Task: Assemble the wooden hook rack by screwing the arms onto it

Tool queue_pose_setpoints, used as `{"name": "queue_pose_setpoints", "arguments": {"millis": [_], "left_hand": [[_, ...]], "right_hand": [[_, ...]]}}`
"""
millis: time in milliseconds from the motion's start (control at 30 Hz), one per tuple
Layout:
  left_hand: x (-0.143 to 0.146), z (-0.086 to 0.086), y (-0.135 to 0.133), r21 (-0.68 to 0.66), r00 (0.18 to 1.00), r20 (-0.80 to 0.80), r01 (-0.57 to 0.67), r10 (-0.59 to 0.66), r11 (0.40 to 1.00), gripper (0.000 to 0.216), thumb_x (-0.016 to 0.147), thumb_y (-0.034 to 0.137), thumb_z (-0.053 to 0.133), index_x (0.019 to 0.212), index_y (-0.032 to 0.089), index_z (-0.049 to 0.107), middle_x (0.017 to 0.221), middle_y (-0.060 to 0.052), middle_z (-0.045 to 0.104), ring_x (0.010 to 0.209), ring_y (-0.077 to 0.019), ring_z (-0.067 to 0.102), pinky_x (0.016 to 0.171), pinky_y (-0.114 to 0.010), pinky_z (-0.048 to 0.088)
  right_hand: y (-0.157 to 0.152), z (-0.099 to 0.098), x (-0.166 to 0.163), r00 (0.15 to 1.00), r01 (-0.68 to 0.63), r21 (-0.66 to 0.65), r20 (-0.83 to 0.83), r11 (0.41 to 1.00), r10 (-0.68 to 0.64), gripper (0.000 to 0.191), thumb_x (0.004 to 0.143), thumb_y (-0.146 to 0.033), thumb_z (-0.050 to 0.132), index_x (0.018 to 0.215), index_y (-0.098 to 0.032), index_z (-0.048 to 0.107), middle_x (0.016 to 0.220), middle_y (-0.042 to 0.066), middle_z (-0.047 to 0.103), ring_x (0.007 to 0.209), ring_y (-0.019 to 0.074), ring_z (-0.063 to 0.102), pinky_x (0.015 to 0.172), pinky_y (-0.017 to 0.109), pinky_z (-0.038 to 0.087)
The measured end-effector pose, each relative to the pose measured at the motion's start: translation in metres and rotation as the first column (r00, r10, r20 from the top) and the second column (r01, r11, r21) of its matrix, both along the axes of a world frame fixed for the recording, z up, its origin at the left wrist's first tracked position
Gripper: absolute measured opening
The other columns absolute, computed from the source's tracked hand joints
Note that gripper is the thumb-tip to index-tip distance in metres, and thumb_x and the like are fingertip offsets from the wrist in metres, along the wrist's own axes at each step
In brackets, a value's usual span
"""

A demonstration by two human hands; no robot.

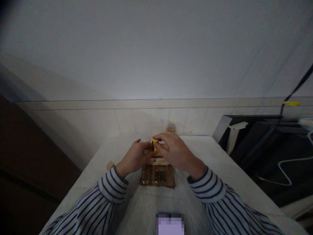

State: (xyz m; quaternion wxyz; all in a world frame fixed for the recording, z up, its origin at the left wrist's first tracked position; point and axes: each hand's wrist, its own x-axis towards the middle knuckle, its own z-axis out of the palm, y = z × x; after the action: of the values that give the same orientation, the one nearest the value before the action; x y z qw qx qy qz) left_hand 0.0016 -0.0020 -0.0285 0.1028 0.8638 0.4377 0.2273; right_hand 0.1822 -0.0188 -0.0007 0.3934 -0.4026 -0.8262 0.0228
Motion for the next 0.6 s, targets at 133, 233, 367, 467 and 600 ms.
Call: {"name": "queue_pose_setpoints", "arguments": {"millis": [133, 233, 367, 467, 600], "left_hand": [[0.0006, 0.0019, -0.001, -0.009, 0.999, -0.019, 0.027, -0.027, 1.0, 0.02, 0.092, 0.035, 0.051, 0.099, 0.025, 0.067, 0.09, -0.002, 0.074, 0.088, -0.0201, 0.067, 0.108, -0.045, 0.03], [0.0009, 0.0015, -0.0003, -0.017, 0.999, -0.027, 0.039, -0.04, 0.999, 0.02, 0.091, 0.032, 0.051, 0.102, 0.026, 0.067, 0.089, -0.002, 0.074, 0.087, -0.0199, 0.068, 0.107, -0.045, 0.032], [0.0004, 0.001, 0.0009, -0.006, 0.999, -0.027, 0.045, -0.045, 0.999, 0.02, 0.091, 0.031, 0.051, 0.104, 0.027, 0.066, 0.093, -0.003, 0.074, 0.092, -0.0215, 0.067, 0.104, -0.046, 0.035], [0.0005, 0.0023, 0.0009, -0.025, 0.999, -0.027, 0.044, -0.045, 0.999, 0.021, 0.091, 0.031, 0.051, 0.104, 0.026, 0.066, 0.093, -0.004, 0.073, 0.093, -0.0223, 0.067, 0.1, -0.044, 0.039], [0.0024, 0.0052, -0.0007, -0.046, 0.999, -0.03, 0.032, -0.033, 0.998, 0.021, 0.091, 0.033, 0.051, 0.104, 0.025, 0.066, 0.089, -0.003, 0.074, 0.089, -0.0217, 0.067, 0.1, -0.043, 0.039]], "right_hand": [[0.0016, -0.0025, 0.0013, 1.0, 0.022, 0.002, -0.015, 1.0, -0.021, 0.012, 0.087, -0.025, 0.055, 0.094, -0.02, 0.064, 0.091, 0.006, 0.07, 0.087, 0.0218, 0.066, 0.079, 0.039, 0.052], [0.0023, -0.0044, 0.0013, 0.999, 0.027, 0.005, -0.032, 1.0, -0.027, 0.009, 0.087, -0.024, 0.056, 0.09, -0.02, 0.063, 0.088, 0.006, 0.069, 0.083, 0.0212, 0.065, 0.074, 0.037, 0.051], [0.0028, -0.0059, 0.0, 0.999, 0.017, 0.033, -0.044, 0.999, -0.015, 0.005, 0.087, -0.024, 0.057, 0.088, -0.02, 0.06, 0.084, 0.005, 0.066, 0.08, 0.0208, 0.063, 0.073, 0.037, 0.05], [0.0028, -0.0063, -0.0005, 0.998, 0.011, 0.041, -0.055, 0.999, -0.009, 0.004, 0.087, -0.023, 0.058, 0.087, -0.02, 0.059, 0.083, 0.005, 0.066, 0.08, 0.0207, 0.062, 0.073, 0.037, 0.05], [0.0025, -0.0064, -0.0003, 0.998, 0.003, 0.026, -0.067, 1.0, -0.001, 0.005, 0.087, -0.024, 0.057, 0.088, -0.02, 0.059, 0.084, 0.005, 0.065, 0.081, 0.0203, 0.062, 0.073, 0.036, 0.049]]}}
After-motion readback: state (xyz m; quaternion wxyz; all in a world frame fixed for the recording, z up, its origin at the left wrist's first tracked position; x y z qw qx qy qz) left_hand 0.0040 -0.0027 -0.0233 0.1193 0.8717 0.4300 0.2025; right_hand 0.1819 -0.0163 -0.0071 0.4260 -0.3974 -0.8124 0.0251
